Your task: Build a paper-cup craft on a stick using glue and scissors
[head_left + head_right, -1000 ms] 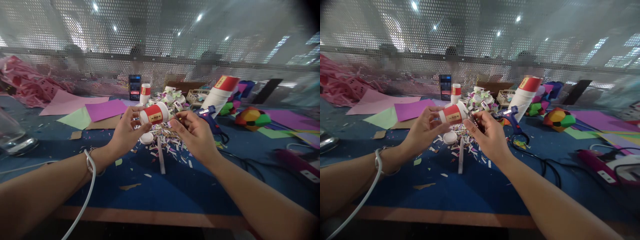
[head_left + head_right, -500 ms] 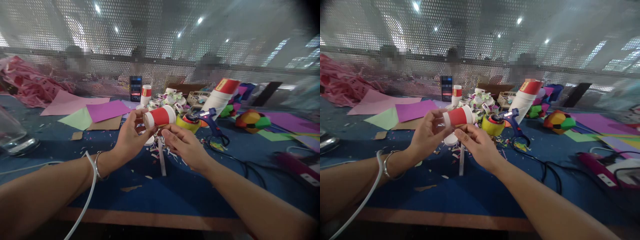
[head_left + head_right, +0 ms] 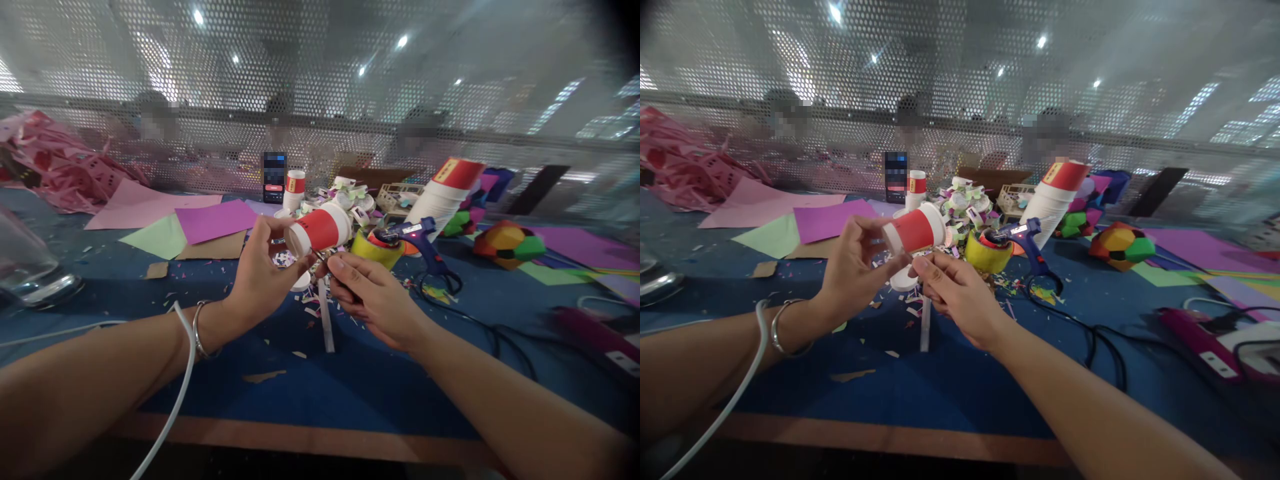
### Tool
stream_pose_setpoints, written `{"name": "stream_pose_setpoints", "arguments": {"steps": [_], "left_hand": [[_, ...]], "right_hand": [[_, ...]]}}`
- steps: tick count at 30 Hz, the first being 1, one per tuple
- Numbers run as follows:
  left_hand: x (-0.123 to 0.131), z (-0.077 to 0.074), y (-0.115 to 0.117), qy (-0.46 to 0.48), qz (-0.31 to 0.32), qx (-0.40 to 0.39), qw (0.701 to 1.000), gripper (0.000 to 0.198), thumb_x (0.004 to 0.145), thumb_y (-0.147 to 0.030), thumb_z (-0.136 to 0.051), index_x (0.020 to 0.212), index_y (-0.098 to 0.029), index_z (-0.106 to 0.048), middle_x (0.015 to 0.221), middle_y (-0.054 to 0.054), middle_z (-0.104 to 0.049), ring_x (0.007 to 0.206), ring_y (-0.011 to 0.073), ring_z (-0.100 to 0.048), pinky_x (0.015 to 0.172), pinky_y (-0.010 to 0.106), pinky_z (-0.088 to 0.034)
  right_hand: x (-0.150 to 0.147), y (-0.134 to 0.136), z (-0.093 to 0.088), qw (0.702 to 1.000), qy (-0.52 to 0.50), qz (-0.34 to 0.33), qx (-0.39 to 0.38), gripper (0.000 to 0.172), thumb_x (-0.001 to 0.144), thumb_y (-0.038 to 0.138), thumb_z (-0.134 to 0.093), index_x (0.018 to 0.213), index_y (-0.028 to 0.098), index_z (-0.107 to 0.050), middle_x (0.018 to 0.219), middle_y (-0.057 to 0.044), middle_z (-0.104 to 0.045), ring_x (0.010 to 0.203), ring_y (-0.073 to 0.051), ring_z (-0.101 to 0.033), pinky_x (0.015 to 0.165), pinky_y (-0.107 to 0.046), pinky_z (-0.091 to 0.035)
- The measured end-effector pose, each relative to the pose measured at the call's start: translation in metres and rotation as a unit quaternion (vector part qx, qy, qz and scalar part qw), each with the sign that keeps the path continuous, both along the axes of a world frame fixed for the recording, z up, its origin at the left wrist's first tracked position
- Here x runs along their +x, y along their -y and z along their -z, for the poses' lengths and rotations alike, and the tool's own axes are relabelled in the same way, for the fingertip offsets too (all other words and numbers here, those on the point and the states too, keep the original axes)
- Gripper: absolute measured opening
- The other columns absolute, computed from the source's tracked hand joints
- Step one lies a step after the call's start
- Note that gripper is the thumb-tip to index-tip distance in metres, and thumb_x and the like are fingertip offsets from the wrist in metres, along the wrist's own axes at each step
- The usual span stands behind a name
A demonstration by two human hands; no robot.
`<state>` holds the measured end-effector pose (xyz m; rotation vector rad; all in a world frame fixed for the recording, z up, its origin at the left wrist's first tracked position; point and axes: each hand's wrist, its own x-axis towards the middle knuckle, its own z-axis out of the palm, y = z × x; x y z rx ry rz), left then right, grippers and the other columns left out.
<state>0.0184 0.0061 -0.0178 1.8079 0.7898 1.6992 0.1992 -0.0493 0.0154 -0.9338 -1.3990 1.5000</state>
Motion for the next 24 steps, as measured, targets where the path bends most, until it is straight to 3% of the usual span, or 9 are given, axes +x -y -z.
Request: {"name": "stream_pose_setpoints", "arguments": {"steps": [7,11,16,24], "left_hand": [[0.0009,0.0004,0.005,-0.001,-0.046,0.071,0.996,0.052,0.075,-0.018,-0.085,0.116,-0.025,-0.054,0.116,0.006,-0.058,0.108,0.0204,-0.062,0.081,0.032,-0.061],[0.0,0.0015,0.0045,-0.012,-0.052,0.089,0.995,0.054,0.075,-0.018,-0.084,0.119,-0.025,-0.053,0.117,0.007,-0.058,0.107,0.0225,-0.063,0.083,0.037,-0.06],[-0.0043,0.0021,0.0,-0.029,-0.072,0.168,0.983,0.06,0.072,-0.016,-0.086,0.122,-0.026,-0.053,0.117,0.007,-0.056,0.109,0.0256,-0.063,0.085,0.043,-0.06],[-0.0019,0.0025,0.0018,-0.013,-0.058,0.142,0.988,0.057,0.074,-0.017,-0.085,0.12,-0.025,-0.052,0.116,0.007,-0.055,0.107,0.0226,-0.063,0.084,0.038,-0.06]], "right_hand": [[-0.0034,0.0043,-0.0013,1.0,-0.017,0.001,0.0,0.032,0.098,0.048,-0.063,0.089,0.018,-0.061,0.059,0.009,-0.034,0.044,-0.003,-0.023,0.039,-0.018,-0.011],[-0.0043,0.0064,-0.0009,1.0,-0.022,0.003,-0.004,0.032,0.097,0.049,-0.064,0.088,0.018,-0.061,0.058,0.009,-0.033,0.044,-0.003,-0.022,0.039,-0.018,-0.011],[-0.0055,0.0093,-0.0004,0.999,-0.032,0.01,-0.005,0.034,0.096,0.049,-0.066,0.083,0.018,-0.058,0.059,0.009,-0.029,0.046,-0.004,-0.021,0.039,-0.018,-0.012],[-0.0067,0.0095,0.0003,0.999,-0.04,0.003,0.002,0.032,0.098,0.047,-0.064,0.085,0.018,-0.061,0.058,0.008,-0.03,0.047,-0.004,-0.021,0.04,-0.018,-0.012]]}}
